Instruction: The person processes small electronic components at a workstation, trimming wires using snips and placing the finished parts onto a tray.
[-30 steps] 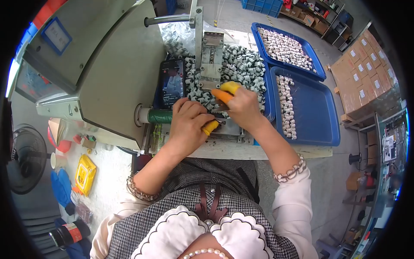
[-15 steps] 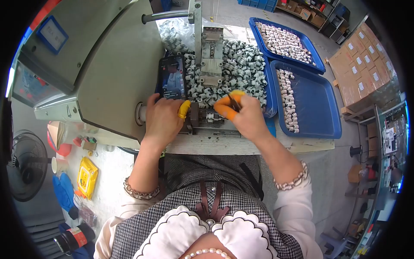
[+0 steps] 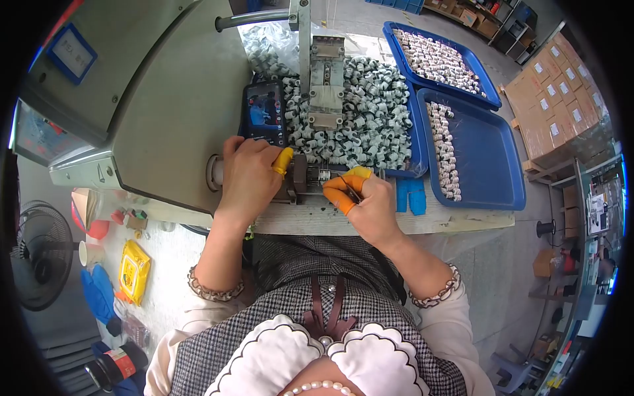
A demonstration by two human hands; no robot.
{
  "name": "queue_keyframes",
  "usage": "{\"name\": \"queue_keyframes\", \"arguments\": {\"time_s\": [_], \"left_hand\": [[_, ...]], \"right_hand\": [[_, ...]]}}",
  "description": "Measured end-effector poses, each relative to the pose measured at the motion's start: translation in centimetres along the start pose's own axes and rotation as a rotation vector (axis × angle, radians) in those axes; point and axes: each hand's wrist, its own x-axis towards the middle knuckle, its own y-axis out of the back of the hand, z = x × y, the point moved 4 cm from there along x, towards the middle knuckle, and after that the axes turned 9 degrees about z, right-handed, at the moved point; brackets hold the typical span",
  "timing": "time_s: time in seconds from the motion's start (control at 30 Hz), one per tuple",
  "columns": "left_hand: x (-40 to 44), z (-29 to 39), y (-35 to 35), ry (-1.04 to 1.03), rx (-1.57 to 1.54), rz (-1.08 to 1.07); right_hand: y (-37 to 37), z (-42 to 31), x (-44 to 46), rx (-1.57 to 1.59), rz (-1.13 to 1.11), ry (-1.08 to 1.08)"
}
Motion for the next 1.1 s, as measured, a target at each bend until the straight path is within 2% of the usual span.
{"name": "queue_keyframes", "arguments": {"time_s": [0.07, 0.1, 0.17, 0.33, 0.37, 0.4, 0.5, 0.83, 0.9, 1.1], "left_hand": [[-0.1, -0.2, -0.8, 0.048, 0.058, -0.188], [-0.4, -0.2, -0.9, 0.049, 0.057, -0.190], [-0.8, 0.0, -0.6, 0.004, -0.021, -0.035], [-1.8, 0.6, 0.0, 0.004, -0.048, 0.065], [-1.9, 0.6, 0.0, 0.017, -0.054, 0.076], [-1.9, 0.6, 0.2, 0.014, -0.053, 0.076], [-1.8, 0.8, 0.3, 0.006, -0.020, 0.070], [-1.6, 0.8, -0.1, 0.029, 0.026, 0.015], [-1.6, 0.7, -0.1, 0.029, 0.027, 0.016], [-1.5, 0.7, 0.1, 0.027, 0.039, 0.022]], "right_hand": [[0.0, 0.1, 0.0, -0.029, 0.002, 0.022], [0.1, -0.2, -0.1, -0.080, 0.001, 0.080], [0.4, -0.8, 0.0, -0.131, -0.006, 0.139], [1.2, -3.0, 1.7, -0.118, -0.042, 0.032], [1.1, -3.4, 2.5, -0.192, -0.046, 0.188], [1.0, -3.3, 3.3, -0.190, -0.043, 0.188], [0.3, -2.1, 5.1, -0.105, -0.118, 0.052], [1.5, 0.2, 7.2, -0.130, -0.210, -0.170], [1.5, 0.4, 7.4, -0.046, -0.335, -0.406], [0.1, 0.6, 8.3, 0.043, -0.412, -0.533]]}}
